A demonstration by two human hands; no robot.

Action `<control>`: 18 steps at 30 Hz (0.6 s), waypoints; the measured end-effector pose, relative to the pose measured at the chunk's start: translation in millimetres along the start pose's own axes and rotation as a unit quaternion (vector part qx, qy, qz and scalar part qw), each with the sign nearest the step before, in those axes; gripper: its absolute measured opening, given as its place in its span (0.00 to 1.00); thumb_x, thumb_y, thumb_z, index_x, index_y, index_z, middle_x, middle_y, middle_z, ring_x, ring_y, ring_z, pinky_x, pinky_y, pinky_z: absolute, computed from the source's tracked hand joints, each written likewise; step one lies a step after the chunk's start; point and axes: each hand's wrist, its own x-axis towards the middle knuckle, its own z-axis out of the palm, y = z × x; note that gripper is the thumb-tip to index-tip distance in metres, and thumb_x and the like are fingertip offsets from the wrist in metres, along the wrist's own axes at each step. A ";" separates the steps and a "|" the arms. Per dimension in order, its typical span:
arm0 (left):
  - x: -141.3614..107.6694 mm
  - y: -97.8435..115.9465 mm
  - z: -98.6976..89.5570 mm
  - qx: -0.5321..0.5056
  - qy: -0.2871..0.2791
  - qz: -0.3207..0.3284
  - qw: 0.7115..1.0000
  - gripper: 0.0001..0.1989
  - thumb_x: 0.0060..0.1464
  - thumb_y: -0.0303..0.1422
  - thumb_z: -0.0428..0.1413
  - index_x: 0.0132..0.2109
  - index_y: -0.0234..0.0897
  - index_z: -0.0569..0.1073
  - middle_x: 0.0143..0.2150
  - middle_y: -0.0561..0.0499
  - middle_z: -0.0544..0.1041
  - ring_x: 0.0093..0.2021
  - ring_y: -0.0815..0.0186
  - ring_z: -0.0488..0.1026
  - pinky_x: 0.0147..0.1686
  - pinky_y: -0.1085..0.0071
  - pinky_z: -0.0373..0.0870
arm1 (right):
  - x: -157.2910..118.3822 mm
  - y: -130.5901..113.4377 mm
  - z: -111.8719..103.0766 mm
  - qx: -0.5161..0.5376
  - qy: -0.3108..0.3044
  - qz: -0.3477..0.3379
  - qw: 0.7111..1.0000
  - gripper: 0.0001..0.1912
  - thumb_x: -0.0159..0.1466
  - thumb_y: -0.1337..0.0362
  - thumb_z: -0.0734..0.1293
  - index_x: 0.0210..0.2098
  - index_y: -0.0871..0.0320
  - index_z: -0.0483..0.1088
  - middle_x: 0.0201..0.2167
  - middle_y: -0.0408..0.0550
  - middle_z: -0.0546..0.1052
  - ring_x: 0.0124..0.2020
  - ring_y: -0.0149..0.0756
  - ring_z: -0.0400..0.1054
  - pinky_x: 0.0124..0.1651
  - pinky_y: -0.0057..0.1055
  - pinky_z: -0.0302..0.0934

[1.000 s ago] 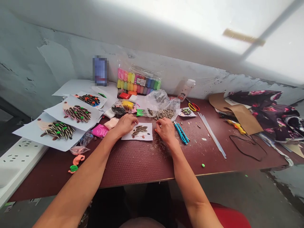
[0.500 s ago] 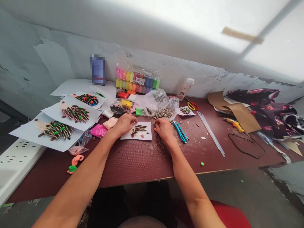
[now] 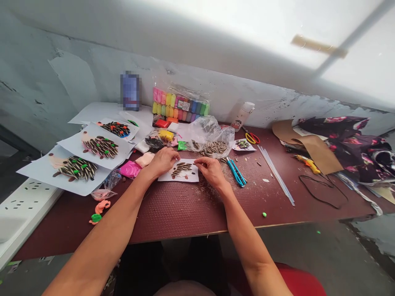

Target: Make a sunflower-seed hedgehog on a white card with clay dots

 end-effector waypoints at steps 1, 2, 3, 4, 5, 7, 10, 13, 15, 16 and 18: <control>-0.2 -0.3 0.2 -0.002 0.001 0.000 1.000 0.11 0.56 0.26 0.56 0.38 0.39 0.83 0.37 0.46 0.80 0.41 0.59 0.74 0.46 0.65 0.70 | -0.5 -0.5 -0.1 0.007 -0.003 0.009 1.000 0.08 0.63 0.68 0.67 0.36 0.57 0.80 0.32 0.45 0.80 0.33 0.32 0.70 0.39 0.26 0.60; -0.3 -0.4 0.4 -0.004 0.002 -0.001 1.000 0.11 0.56 0.26 0.56 0.38 0.39 0.83 0.37 0.46 0.80 0.41 0.59 0.74 0.46 0.65 0.70 | -0.9 -1.0 -0.4 0.009 -0.006 0.015 1.000 0.07 0.63 0.67 0.68 0.34 0.57 0.79 0.30 0.44 0.79 0.31 0.31 0.69 0.37 0.25 0.58; -0.4 -0.5 0.4 -0.005 0.002 -0.002 1.000 0.11 0.56 0.26 0.56 0.38 0.39 0.83 0.37 0.46 0.80 0.40 0.59 0.74 0.46 0.65 0.70 | -1.3 -1.6 -0.9 0.006 -0.008 0.017 1.000 0.06 0.62 0.66 0.68 0.33 0.58 0.79 0.28 0.43 0.79 0.30 0.31 0.68 0.35 0.25 0.57; -0.5 -0.5 0.4 -0.004 0.001 -0.004 1.000 0.11 0.56 0.26 0.56 0.38 0.39 0.83 0.37 0.46 0.80 0.41 0.59 0.74 0.46 0.65 0.70 | -1.7 -2.2 -1.6 0.002 -0.010 0.017 1.000 0.05 0.62 0.66 0.68 0.32 0.58 0.78 0.27 0.43 0.78 0.29 0.30 0.67 0.34 0.25 0.56; -0.5 -0.4 0.3 -0.002 0.000 -0.005 1.000 0.11 0.56 0.26 0.56 0.38 0.39 0.83 0.37 0.46 0.80 0.41 0.59 0.74 0.46 0.65 0.70 | -1.9 -2.9 -2.3 -0.003 -0.012 0.017 1.000 0.05 0.62 0.67 0.68 0.32 0.58 0.78 0.27 0.43 0.78 0.29 0.30 0.66 0.34 0.25 0.55; -0.6 0.0 -0.1 0.002 -0.002 -0.005 1.000 0.11 0.56 0.26 0.56 0.38 0.40 0.83 0.37 0.47 0.80 0.41 0.59 0.74 0.46 0.65 0.70 | -2.5 -4.4 -3.4 -0.014 -0.022 0.018 1.000 0.06 0.62 0.69 0.67 0.32 0.58 0.78 0.27 0.43 0.78 0.28 0.30 0.66 0.34 0.25 0.54; -0.7 0.3 -0.5 0.004 -0.004 -0.004 1.000 0.10 0.56 0.26 0.56 0.39 0.39 0.83 0.38 0.46 0.80 0.41 0.59 0.74 0.46 0.65 0.70 | -3.2 -6.9 -4.1 -0.033 -0.033 0.020 0.999 0.07 0.61 0.70 0.66 0.33 0.58 0.78 0.28 0.43 0.79 0.29 0.30 0.67 0.34 0.25 0.54; -0.9 -0.2 -0.4 0.005 -0.005 -0.003 1.000 0.10 0.57 0.26 0.56 0.39 0.39 0.83 0.38 0.46 0.80 0.41 0.59 0.73 0.46 0.65 0.70 | -3.8 -9.1 -4.2 -0.048 -0.040 0.021 0.998 0.07 0.61 0.70 0.66 0.33 0.57 0.78 0.29 0.43 0.79 0.29 0.31 0.68 0.35 0.25 0.55; -0.9 -0.9 -0.2 0.005 -0.003 0.000 1.000 0.11 0.57 0.26 0.56 0.39 0.39 0.83 0.37 0.46 0.80 0.41 0.59 0.73 0.46 0.65 0.70 | -3.9 -10.0 -4.3 -0.055 -0.044 0.023 0.997 0.08 0.61 0.71 0.66 0.32 0.57 0.78 0.29 0.43 0.79 0.30 0.31 0.69 0.35 0.25 0.55; -0.9 -1.3 0.0 0.006 -0.002 0.002 1.000 0.11 0.56 0.27 0.56 0.39 0.39 0.83 0.37 0.47 0.80 0.40 0.60 0.73 0.46 0.66 0.70 | -4.0 -10.3 -4.3 -0.057 -0.045 0.024 0.997 0.08 0.61 0.71 0.66 0.32 0.57 0.78 0.29 0.43 0.80 0.30 0.31 0.69 0.35 0.25 0.56; -0.9 -1.8 0.3 0.008 0.000 0.005 1.000 0.11 0.56 0.27 0.56 0.38 0.40 0.83 0.37 0.47 0.80 0.40 0.60 0.74 0.47 0.66 0.70 | -4.0 -10.9 -4.5 -0.061 -0.045 0.026 0.997 0.08 0.61 0.71 0.66 0.33 0.57 0.78 0.29 0.43 0.80 0.30 0.31 0.69 0.36 0.25 0.56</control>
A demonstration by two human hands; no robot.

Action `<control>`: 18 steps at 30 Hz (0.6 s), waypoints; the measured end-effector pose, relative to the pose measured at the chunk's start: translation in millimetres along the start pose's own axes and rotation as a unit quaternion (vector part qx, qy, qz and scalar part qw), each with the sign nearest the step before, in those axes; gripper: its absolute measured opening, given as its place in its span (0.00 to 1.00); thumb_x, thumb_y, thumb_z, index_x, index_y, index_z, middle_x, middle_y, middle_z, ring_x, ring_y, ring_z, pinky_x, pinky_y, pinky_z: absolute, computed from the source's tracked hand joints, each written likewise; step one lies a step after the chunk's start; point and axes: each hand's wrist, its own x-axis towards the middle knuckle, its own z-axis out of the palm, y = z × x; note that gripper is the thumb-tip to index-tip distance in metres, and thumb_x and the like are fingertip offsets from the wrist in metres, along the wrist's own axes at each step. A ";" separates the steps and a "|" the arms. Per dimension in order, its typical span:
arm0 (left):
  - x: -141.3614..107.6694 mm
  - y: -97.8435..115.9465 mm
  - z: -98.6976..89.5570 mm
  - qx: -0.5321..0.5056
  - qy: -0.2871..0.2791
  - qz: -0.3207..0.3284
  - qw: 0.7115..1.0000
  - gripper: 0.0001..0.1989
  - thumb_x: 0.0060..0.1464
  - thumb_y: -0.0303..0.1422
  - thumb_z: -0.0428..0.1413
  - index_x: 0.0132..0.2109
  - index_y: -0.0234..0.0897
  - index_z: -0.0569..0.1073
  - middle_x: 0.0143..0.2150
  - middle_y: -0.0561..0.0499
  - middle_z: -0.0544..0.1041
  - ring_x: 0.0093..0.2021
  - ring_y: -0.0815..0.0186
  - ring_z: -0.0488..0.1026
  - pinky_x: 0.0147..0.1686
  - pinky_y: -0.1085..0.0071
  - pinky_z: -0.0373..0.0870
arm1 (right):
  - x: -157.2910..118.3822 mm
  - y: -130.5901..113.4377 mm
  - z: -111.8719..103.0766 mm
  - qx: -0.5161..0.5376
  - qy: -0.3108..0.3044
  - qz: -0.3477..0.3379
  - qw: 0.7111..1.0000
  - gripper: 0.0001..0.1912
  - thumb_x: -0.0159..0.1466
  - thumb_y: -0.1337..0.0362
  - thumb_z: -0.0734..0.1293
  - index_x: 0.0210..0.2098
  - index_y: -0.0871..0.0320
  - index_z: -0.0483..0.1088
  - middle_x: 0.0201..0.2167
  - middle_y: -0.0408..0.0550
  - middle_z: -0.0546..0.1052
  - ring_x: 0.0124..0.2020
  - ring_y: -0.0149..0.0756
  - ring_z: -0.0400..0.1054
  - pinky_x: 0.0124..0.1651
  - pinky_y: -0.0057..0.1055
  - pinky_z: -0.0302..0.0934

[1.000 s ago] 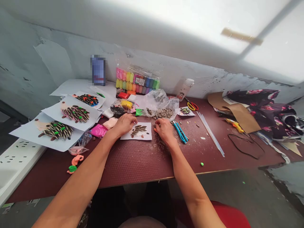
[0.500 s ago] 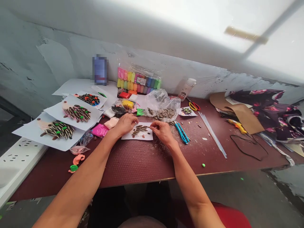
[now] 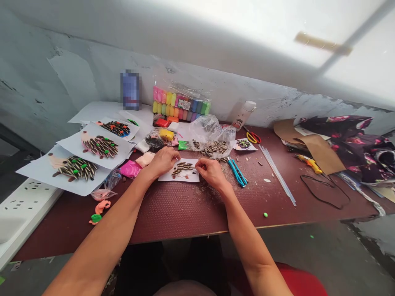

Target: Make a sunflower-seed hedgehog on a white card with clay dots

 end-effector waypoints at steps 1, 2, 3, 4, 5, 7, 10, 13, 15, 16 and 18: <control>0.0 -0.2 0.1 0.001 0.000 0.000 1.000 0.11 0.56 0.27 0.55 0.38 0.40 0.83 0.37 0.47 0.80 0.40 0.60 0.74 0.47 0.66 0.70 | -0.1 -0.4 -0.1 -0.002 0.001 0.000 1.000 0.08 0.61 0.71 0.66 0.33 0.57 0.78 0.30 0.43 0.80 0.31 0.31 0.69 0.36 0.25 0.57; -0.1 -0.3 0.3 0.002 0.001 0.000 1.000 0.11 0.56 0.27 0.55 0.39 0.40 0.83 0.37 0.47 0.80 0.41 0.60 0.74 0.47 0.66 0.70 | -0.1 -0.8 -0.1 -0.004 0.000 0.001 1.000 0.08 0.61 0.71 0.66 0.33 0.57 0.78 0.30 0.43 0.80 0.31 0.31 0.70 0.36 0.25 0.57; -0.1 -0.3 0.4 0.002 0.001 -0.001 1.000 0.11 0.56 0.28 0.55 0.39 0.40 0.83 0.37 0.47 0.80 0.40 0.60 0.74 0.46 0.66 0.70 | -0.2 -1.3 -0.1 -0.005 0.000 0.001 1.000 0.08 0.61 0.71 0.66 0.33 0.57 0.78 0.30 0.43 0.80 0.31 0.31 0.70 0.36 0.25 0.57; -0.2 -0.4 0.6 0.001 0.001 -0.001 1.000 0.11 0.56 0.28 0.55 0.39 0.40 0.83 0.37 0.47 0.80 0.40 0.60 0.74 0.46 0.66 0.71 | -0.3 -1.9 0.1 -0.007 0.000 0.002 1.000 0.08 0.61 0.71 0.66 0.33 0.57 0.78 0.30 0.43 0.81 0.31 0.31 0.70 0.36 0.25 0.57; -0.2 -0.5 0.7 -0.001 0.002 -0.001 1.000 0.11 0.56 0.28 0.55 0.39 0.40 0.83 0.37 0.47 0.80 0.40 0.60 0.74 0.46 0.65 0.71 | -0.4 -2.4 0.2 -0.009 -0.001 0.004 1.000 0.08 0.61 0.71 0.66 0.33 0.57 0.78 0.30 0.43 0.81 0.30 0.31 0.70 0.36 0.25 0.56; -0.3 -0.8 1.0 -0.006 0.004 0.000 1.000 0.11 0.56 0.28 0.55 0.39 0.40 0.83 0.37 0.47 0.80 0.40 0.60 0.74 0.46 0.66 0.71 | -0.6 -3.5 0.9 -0.016 -0.003 0.007 1.000 0.08 0.61 0.71 0.67 0.33 0.57 0.78 0.30 0.43 0.81 0.30 0.31 0.69 0.35 0.25 0.56; -0.2 -0.8 0.7 -0.010 0.003 -0.001 1.000 0.11 0.56 0.28 0.55 0.38 0.40 0.83 0.37 0.47 0.80 0.40 0.61 0.73 0.47 0.66 0.71 | -0.9 -5.1 2.0 -0.034 -0.003 0.011 0.999 0.08 0.61 0.70 0.67 0.33 0.56 0.79 0.29 0.43 0.81 0.29 0.31 0.69 0.35 0.25 0.55; 0.0 0.1 -0.5 -0.009 -0.004 -0.007 1.000 0.11 0.56 0.28 0.55 0.38 0.40 0.83 0.38 0.46 0.80 0.41 0.60 0.74 0.47 0.65 0.70 | -0.9 -6.8 2.4 -0.053 -0.006 0.013 0.998 0.08 0.61 0.70 0.67 0.33 0.56 0.79 0.29 0.43 0.80 0.29 0.31 0.68 0.34 0.26 0.53; 0.0 1.0 -1.3 -0.009 -0.006 -0.010 1.000 0.11 0.56 0.28 0.55 0.38 0.40 0.83 0.38 0.47 0.80 0.41 0.60 0.74 0.47 0.65 0.70 | -0.8 -8.0 2.1 -0.062 -0.011 0.013 0.998 0.08 0.61 0.69 0.67 0.33 0.56 0.79 0.29 0.43 0.80 0.29 0.31 0.68 0.34 0.26 0.53; 0.0 1.5 -1.6 -0.011 -0.006 -0.011 1.000 0.11 0.56 0.28 0.55 0.39 0.40 0.83 0.38 0.47 0.80 0.41 0.60 0.74 0.47 0.65 0.70 | -0.8 -8.6 1.8 -0.065 -0.013 0.012 0.998 0.08 0.61 0.70 0.67 0.33 0.56 0.79 0.29 0.43 0.80 0.29 0.31 0.68 0.34 0.26 0.52; 0.1 2.2 -1.7 -0.012 -0.006 -0.013 1.000 0.11 0.56 0.28 0.55 0.39 0.40 0.83 0.38 0.47 0.80 0.41 0.59 0.74 0.47 0.65 0.70 | -0.8 -9.6 1.5 -0.071 -0.015 0.008 0.997 0.08 0.62 0.70 0.67 0.33 0.56 0.79 0.29 0.44 0.80 0.29 0.32 0.68 0.34 0.26 0.52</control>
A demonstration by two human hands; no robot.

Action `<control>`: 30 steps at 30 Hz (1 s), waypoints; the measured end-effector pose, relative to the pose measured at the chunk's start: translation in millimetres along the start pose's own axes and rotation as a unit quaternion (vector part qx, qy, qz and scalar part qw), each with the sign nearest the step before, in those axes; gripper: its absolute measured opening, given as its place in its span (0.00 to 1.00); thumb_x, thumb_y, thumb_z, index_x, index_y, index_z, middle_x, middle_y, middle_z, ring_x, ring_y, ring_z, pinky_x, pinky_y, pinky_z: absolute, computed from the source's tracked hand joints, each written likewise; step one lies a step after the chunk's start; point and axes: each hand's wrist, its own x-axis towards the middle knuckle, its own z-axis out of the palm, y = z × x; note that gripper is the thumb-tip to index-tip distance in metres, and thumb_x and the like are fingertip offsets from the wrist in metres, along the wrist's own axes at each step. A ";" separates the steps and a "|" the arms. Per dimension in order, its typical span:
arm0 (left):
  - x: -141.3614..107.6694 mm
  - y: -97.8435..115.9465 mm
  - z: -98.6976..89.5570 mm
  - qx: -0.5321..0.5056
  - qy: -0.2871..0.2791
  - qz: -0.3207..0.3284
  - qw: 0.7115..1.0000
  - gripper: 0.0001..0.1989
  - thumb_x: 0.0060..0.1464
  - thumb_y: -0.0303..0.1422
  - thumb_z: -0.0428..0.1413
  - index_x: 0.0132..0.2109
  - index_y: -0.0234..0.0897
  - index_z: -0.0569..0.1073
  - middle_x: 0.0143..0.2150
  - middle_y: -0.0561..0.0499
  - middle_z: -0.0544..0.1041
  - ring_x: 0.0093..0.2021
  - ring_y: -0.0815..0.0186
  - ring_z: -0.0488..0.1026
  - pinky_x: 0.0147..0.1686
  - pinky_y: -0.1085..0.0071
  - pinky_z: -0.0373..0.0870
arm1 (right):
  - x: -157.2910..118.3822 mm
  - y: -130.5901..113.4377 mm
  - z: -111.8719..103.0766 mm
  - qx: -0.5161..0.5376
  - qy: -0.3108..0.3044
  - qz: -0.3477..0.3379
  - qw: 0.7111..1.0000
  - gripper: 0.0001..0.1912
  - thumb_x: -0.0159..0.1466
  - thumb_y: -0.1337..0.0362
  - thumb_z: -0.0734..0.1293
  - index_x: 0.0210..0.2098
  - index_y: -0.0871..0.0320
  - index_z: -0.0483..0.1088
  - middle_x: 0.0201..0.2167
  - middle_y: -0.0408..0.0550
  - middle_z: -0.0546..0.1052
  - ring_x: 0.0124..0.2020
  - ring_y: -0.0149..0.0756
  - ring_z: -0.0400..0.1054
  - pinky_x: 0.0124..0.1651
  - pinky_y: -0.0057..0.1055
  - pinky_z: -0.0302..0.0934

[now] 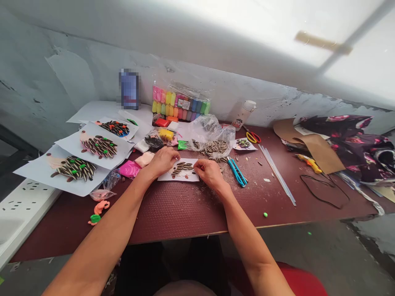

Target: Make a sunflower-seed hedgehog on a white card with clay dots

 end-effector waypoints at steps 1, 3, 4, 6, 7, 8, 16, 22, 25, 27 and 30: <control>0.0 0.2 0.1 0.000 0.000 -0.001 1.000 0.11 0.56 0.28 0.55 0.39 0.40 0.83 0.38 0.46 0.80 0.41 0.59 0.74 0.47 0.65 0.70 | 0.0 -0.4 0.0 -0.002 0.000 -0.001 1.000 0.08 0.62 0.70 0.67 0.33 0.56 0.79 0.29 0.44 0.80 0.30 0.32 0.68 0.35 0.26 0.52; 0.2 0.2 0.4 0.001 0.001 -0.001 1.000 0.11 0.56 0.27 0.55 0.38 0.40 0.83 0.38 0.46 0.81 0.42 0.59 0.74 0.47 0.65 0.71 | -0.1 -0.9 0.6 -0.007 0.001 -0.002 1.000 0.08 0.62 0.70 0.67 0.33 0.56 0.79 0.29 0.44 0.80 0.30 0.32 0.68 0.35 0.26 0.52; 0.2 0.0 0.5 0.001 0.001 -0.001 1.000 0.11 0.56 0.27 0.55 0.38 0.40 0.83 0.38 0.46 0.81 0.42 0.59 0.74 0.47 0.65 0.71 | -0.1 -1.0 1.2 -0.009 0.002 -0.001 1.000 0.08 0.62 0.69 0.67 0.33 0.56 0.79 0.29 0.44 0.80 0.29 0.32 0.68 0.35 0.26 0.52; 0.2 -0.2 0.7 0.003 0.002 0.002 1.000 0.11 0.56 0.27 0.55 0.38 0.40 0.83 0.38 0.47 0.80 0.42 0.59 0.74 0.47 0.65 0.71 | 0.1 -1.0 2.4 -0.013 0.003 0.000 1.000 0.08 0.63 0.69 0.67 0.33 0.55 0.79 0.29 0.44 0.80 0.29 0.32 0.68 0.34 0.26 0.52; 0.1 -0.3 0.7 0.004 0.003 0.004 1.000 0.12 0.56 0.27 0.55 0.38 0.41 0.83 0.37 0.47 0.80 0.42 0.59 0.74 0.47 0.65 0.71 | 0.2 -1.1 2.9 -0.015 0.004 -0.001 1.000 0.08 0.63 0.69 0.67 0.33 0.55 0.79 0.29 0.45 0.80 0.29 0.32 0.68 0.34 0.26 0.52; 0.0 -0.4 0.6 0.005 0.003 0.005 1.000 0.12 0.56 0.28 0.55 0.38 0.40 0.83 0.37 0.47 0.80 0.42 0.60 0.74 0.47 0.66 0.71 | 0.4 -1.1 3.3 -0.017 0.004 -0.002 1.000 0.08 0.63 0.69 0.67 0.33 0.56 0.79 0.29 0.45 0.80 0.29 0.32 0.68 0.34 0.26 0.52; -0.7 -1.0 0.4 -0.003 0.007 0.007 1.000 0.11 0.56 0.28 0.55 0.38 0.40 0.83 0.38 0.47 0.80 0.42 0.60 0.74 0.48 0.65 0.71 | 1.8 -2.6 3.1 -0.035 0.001 -0.007 0.999 0.08 0.63 0.69 0.67 0.33 0.55 0.80 0.30 0.46 0.81 0.31 0.33 0.69 0.35 0.26 0.53; -0.1 -1.5 1.2 0.004 0.004 0.006 1.000 0.11 0.56 0.27 0.55 0.38 0.40 0.83 0.38 0.47 0.81 0.43 0.59 0.75 0.48 0.64 0.71 | 1.6 -4.1 2.7 -0.038 -0.002 -0.009 0.999 0.08 0.64 0.69 0.67 0.33 0.56 0.80 0.31 0.47 0.81 0.31 0.33 0.69 0.35 0.26 0.53; 0.1 -1.7 1.9 -0.001 0.006 0.004 1.000 0.11 0.56 0.27 0.55 0.38 0.40 0.83 0.38 0.47 0.81 0.43 0.59 0.75 0.49 0.64 0.71 | 1.3 -5.2 3.0 -0.040 0.001 -0.004 0.999 0.08 0.64 0.69 0.67 0.33 0.56 0.80 0.30 0.46 0.81 0.31 0.33 0.70 0.35 0.27 0.53; 0.1 -1.8 2.0 -0.005 0.007 0.003 1.000 0.10 0.55 0.27 0.56 0.38 0.41 0.83 0.38 0.47 0.81 0.43 0.59 0.75 0.49 0.64 0.71 | 1.0 -5.9 3.2 -0.038 0.002 -0.004 0.999 0.09 0.64 0.69 0.67 0.33 0.55 0.80 0.31 0.46 0.82 0.31 0.34 0.70 0.35 0.27 0.54; 0.0 -1.8 1.6 -0.007 0.007 0.001 1.000 0.10 0.55 0.28 0.56 0.38 0.40 0.83 0.38 0.47 0.81 0.43 0.59 0.75 0.49 0.64 0.72 | 0.4 -6.7 2.4 -0.034 -0.003 0.001 0.999 0.09 0.64 0.68 0.67 0.34 0.55 0.81 0.31 0.47 0.82 0.32 0.35 0.71 0.35 0.27 0.55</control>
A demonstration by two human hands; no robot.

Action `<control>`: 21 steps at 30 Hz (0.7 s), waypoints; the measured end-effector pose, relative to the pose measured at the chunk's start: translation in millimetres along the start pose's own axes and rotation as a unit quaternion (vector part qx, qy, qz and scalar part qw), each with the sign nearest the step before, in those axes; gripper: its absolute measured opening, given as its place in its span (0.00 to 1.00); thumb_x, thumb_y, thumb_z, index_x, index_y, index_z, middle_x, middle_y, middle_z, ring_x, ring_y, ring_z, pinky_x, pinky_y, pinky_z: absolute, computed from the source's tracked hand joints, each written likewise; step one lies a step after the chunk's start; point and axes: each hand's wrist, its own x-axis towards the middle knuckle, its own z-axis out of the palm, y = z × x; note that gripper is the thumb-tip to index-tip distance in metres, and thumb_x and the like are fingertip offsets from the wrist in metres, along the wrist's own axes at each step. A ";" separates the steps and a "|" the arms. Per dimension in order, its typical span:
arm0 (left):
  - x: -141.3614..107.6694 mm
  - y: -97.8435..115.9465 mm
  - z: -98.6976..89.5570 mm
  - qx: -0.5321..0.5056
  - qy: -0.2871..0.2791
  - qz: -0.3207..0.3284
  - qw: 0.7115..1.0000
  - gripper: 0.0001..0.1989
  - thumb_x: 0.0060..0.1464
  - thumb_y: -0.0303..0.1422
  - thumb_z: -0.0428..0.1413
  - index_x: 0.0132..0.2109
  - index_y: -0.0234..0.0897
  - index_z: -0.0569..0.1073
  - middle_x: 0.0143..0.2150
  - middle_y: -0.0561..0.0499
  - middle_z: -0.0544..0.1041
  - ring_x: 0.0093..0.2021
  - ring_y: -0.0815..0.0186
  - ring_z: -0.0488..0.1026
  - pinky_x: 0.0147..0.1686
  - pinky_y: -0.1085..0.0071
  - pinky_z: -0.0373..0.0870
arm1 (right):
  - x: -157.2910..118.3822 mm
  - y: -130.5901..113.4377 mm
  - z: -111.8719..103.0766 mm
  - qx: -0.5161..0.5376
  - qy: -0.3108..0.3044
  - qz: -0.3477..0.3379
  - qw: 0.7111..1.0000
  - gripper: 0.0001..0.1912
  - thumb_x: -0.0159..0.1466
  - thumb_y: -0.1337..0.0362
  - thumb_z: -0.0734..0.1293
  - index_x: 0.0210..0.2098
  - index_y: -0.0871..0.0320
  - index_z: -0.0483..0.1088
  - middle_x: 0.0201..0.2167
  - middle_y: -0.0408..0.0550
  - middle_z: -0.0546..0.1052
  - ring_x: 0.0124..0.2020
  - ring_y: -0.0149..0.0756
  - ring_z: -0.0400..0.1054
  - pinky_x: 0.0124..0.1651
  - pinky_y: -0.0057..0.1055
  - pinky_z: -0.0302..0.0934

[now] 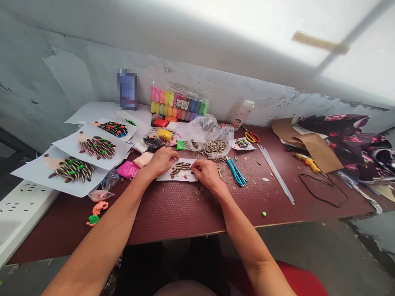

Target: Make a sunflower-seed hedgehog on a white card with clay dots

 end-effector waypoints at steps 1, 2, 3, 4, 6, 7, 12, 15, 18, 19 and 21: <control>-0.1 0.0 -0.2 0.001 0.000 0.000 1.000 0.10 0.56 0.28 0.55 0.38 0.40 0.83 0.38 0.47 0.81 0.43 0.59 0.75 0.49 0.65 0.72 | -0.3 0.2 -0.8 0.001 0.000 0.002 1.000 0.09 0.63 0.68 0.67 0.34 0.55 0.81 0.31 0.47 0.82 0.32 0.35 0.71 0.35 0.27 0.55; -0.1 0.1 -0.5 0.001 0.000 0.000 1.000 0.11 0.56 0.28 0.55 0.38 0.40 0.83 0.38 0.47 0.81 0.43 0.59 0.75 0.48 0.65 0.72 | -0.5 0.6 -1.8 0.003 0.002 0.003 1.000 0.09 0.63 0.67 0.67 0.34 0.55 0.81 0.32 0.47 0.82 0.32 0.35 0.71 0.35 0.27 0.55; -0.2 0.1 -0.7 0.002 -0.001 0.001 1.000 0.11 0.56 0.28 0.55 0.38 0.40 0.83 0.38 0.47 0.81 0.42 0.60 0.75 0.48 0.65 0.72 | -0.7 1.5 -3.0 0.006 0.008 0.003 1.000 0.09 0.63 0.67 0.67 0.35 0.55 0.81 0.32 0.46 0.82 0.32 0.35 0.71 0.35 0.27 0.55; -0.3 0.1 -0.9 0.002 -0.003 0.002 1.000 0.11 0.56 0.28 0.55 0.38 0.41 0.83 0.38 0.47 0.81 0.42 0.60 0.75 0.48 0.65 0.72 | -0.8 2.8 -4.3 0.010 0.018 0.004 1.000 0.09 0.63 0.67 0.66 0.35 0.55 0.80 0.32 0.46 0.82 0.32 0.34 0.71 0.35 0.27 0.55; -0.4 0.3 -1.4 0.001 -0.004 0.003 1.000 0.11 0.55 0.28 0.55 0.38 0.41 0.83 0.38 0.47 0.81 0.42 0.60 0.75 0.48 0.65 0.71 | -0.4 6.7 -6.8 0.015 0.045 0.013 0.999 0.10 0.64 0.68 0.65 0.35 0.55 0.80 0.32 0.46 0.82 0.32 0.34 0.71 0.35 0.27 0.55; -0.4 0.4 -1.6 0.002 -0.005 0.003 1.000 0.11 0.55 0.28 0.56 0.38 0.41 0.83 0.38 0.47 0.81 0.42 0.60 0.75 0.48 0.65 0.71 | -0.1 9.1 -7.9 0.014 0.057 0.024 0.998 0.11 0.64 0.68 0.64 0.35 0.55 0.80 0.32 0.46 0.82 0.32 0.34 0.70 0.35 0.27 0.54; -0.3 1.2 -2.0 0.012 -0.009 -0.001 1.000 0.11 0.55 0.27 0.56 0.39 0.41 0.83 0.38 0.47 0.81 0.43 0.59 0.75 0.47 0.65 0.71 | 2.2 20.6 -11.7 -0.046 0.081 0.096 0.991 0.11 0.65 0.68 0.63 0.36 0.56 0.79 0.33 0.49 0.82 0.33 0.36 0.71 0.34 0.28 0.53; -0.1 1.1 -1.4 0.011 -0.006 0.002 1.000 0.11 0.56 0.26 0.56 0.38 0.41 0.83 0.38 0.47 0.81 0.43 0.59 0.75 0.47 0.65 0.71 | 2.6 24.2 -15.2 -0.089 0.076 0.130 0.985 0.13 0.66 0.68 0.62 0.39 0.56 0.80 0.38 0.52 0.83 0.37 0.39 0.73 0.36 0.29 0.55; 0.0 0.0 -0.4 0.008 -0.003 0.003 1.000 0.11 0.56 0.26 0.56 0.39 0.41 0.83 0.38 0.47 0.81 0.42 0.59 0.75 0.47 0.66 0.71 | 2.4 25.8 -19.4 -0.110 0.058 0.161 0.979 0.14 0.67 0.69 0.62 0.42 0.56 0.80 0.42 0.55 0.83 0.43 0.43 0.75 0.39 0.31 0.58; 0.1 -0.4 -0.1 0.008 -0.003 0.003 1.000 0.11 0.56 0.27 0.56 0.39 0.41 0.83 0.38 0.47 0.81 0.42 0.60 0.75 0.47 0.66 0.71 | 2.3 26.2 -20.6 -0.111 0.054 0.169 0.978 0.14 0.67 0.69 0.62 0.43 0.56 0.80 0.43 0.55 0.82 0.44 0.43 0.75 0.40 0.31 0.59; 0.3 -1.2 0.5 0.008 -0.003 0.005 1.000 0.11 0.56 0.27 0.56 0.39 0.41 0.83 0.38 0.47 0.81 0.42 0.60 0.74 0.47 0.66 0.71 | 2.1 26.7 -22.6 -0.105 0.051 0.180 0.977 0.14 0.67 0.70 0.63 0.44 0.56 0.80 0.45 0.55 0.82 0.46 0.43 0.75 0.42 0.31 0.60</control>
